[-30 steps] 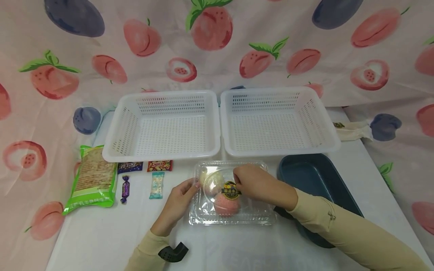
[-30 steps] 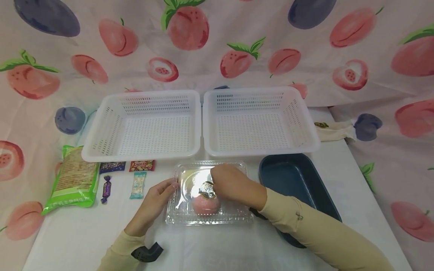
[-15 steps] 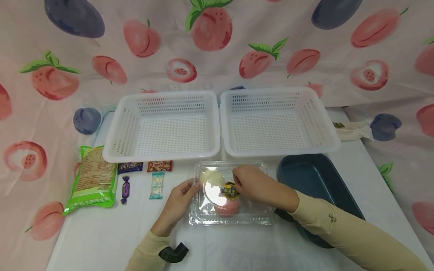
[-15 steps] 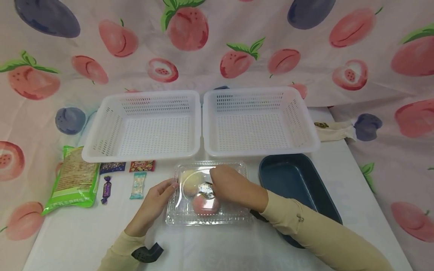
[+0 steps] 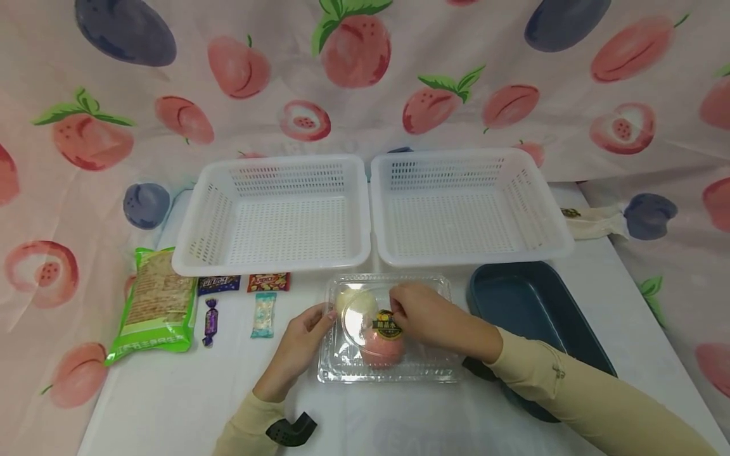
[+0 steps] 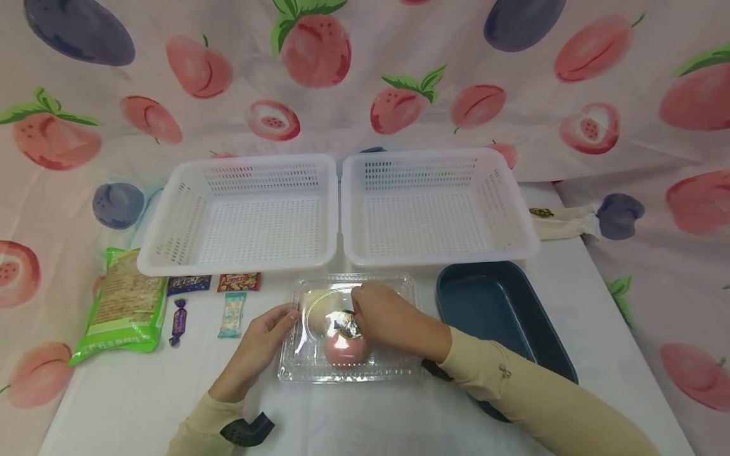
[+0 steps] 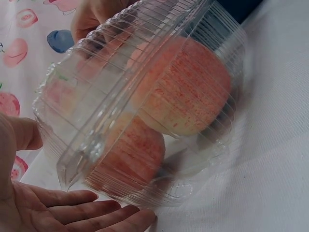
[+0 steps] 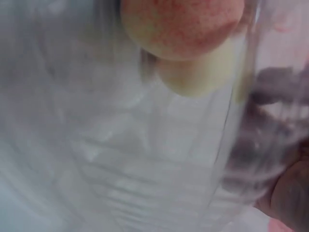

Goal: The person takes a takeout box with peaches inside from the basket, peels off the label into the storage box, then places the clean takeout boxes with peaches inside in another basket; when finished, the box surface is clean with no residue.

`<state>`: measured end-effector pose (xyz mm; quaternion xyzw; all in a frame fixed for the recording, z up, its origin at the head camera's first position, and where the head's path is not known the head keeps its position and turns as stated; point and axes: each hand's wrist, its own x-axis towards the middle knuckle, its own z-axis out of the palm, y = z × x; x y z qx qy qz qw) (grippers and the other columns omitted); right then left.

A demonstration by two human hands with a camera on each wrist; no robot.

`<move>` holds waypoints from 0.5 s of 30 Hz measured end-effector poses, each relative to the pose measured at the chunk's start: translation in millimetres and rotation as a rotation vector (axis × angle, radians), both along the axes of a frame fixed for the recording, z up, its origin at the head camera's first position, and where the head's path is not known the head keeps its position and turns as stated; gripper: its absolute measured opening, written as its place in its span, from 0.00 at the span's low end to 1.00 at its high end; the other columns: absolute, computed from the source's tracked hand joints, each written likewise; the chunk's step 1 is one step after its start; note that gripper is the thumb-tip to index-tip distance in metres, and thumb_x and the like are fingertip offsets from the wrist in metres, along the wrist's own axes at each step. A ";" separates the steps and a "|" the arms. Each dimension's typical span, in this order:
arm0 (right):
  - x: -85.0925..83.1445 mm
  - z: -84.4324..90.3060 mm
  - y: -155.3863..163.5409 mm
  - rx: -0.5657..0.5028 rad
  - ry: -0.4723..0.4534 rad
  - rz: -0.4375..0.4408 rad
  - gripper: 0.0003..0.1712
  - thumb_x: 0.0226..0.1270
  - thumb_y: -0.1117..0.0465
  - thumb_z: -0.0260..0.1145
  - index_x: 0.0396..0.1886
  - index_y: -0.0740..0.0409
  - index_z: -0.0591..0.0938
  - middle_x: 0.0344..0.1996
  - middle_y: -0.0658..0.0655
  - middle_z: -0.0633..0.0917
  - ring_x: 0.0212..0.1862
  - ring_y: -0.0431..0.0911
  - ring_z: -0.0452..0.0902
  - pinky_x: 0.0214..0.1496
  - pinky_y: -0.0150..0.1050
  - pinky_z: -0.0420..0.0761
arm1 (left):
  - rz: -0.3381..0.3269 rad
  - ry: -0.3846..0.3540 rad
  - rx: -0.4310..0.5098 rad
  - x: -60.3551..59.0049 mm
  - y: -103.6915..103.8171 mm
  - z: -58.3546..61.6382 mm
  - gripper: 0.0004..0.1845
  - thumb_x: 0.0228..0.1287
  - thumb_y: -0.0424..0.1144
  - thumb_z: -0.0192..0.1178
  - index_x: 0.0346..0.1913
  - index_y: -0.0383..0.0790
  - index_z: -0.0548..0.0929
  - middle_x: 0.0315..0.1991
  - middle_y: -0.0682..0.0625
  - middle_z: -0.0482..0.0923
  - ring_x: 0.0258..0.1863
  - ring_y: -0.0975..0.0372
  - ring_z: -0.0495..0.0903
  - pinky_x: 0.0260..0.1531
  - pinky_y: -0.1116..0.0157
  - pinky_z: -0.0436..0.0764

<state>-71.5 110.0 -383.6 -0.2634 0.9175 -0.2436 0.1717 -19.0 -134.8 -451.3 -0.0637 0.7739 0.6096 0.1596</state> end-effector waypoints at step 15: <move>-4.4 1.8 13.9 -0.118 -0.140 0.012 0.09 0.67 0.71 0.62 0.29 0.55 0.76 0.25 0.48 0.77 0.26 0.38 0.70 0.27 0.32 0.72 | 0.007 -0.003 -0.027 0.5 2.2 1.8 0.32 0.80 0.49 0.57 0.72 0.25 0.71 0.69 0.30 0.75 0.72 0.39 0.73 0.69 0.41 0.73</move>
